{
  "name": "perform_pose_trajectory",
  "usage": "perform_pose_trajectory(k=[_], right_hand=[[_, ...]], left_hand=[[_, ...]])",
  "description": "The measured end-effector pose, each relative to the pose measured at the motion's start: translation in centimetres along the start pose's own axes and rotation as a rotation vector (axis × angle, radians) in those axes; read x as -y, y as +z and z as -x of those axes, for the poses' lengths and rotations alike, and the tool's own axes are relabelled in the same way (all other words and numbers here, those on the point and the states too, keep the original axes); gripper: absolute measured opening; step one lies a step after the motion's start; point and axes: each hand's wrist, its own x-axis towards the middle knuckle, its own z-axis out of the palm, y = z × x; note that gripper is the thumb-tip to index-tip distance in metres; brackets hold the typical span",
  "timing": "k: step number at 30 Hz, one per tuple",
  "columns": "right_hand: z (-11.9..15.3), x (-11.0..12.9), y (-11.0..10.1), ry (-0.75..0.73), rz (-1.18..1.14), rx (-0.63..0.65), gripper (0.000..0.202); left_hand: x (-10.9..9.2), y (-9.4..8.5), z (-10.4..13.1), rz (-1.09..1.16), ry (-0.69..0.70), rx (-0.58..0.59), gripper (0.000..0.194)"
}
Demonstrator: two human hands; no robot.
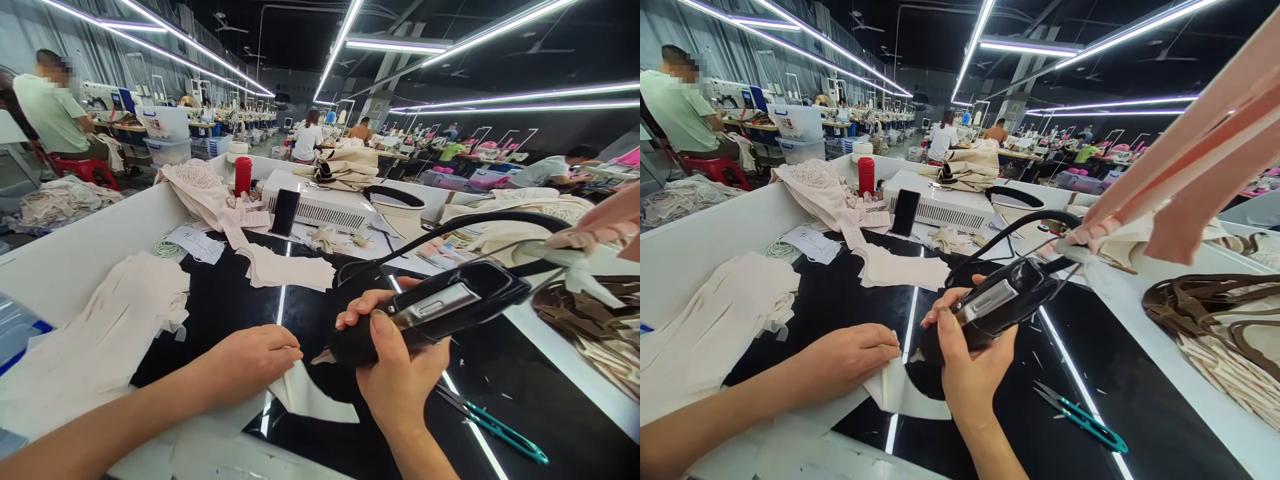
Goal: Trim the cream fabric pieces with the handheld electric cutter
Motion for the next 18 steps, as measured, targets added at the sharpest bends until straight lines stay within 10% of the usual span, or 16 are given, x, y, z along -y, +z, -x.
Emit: perform_pose_trajectory(k=[18], right_hand=[[1.1,-0.7,0.5,0.042,0.026,0.003,0.039]], left_hand=[[-1.1,0.1,0.8,0.05,-0.053,0.087,0.019]])
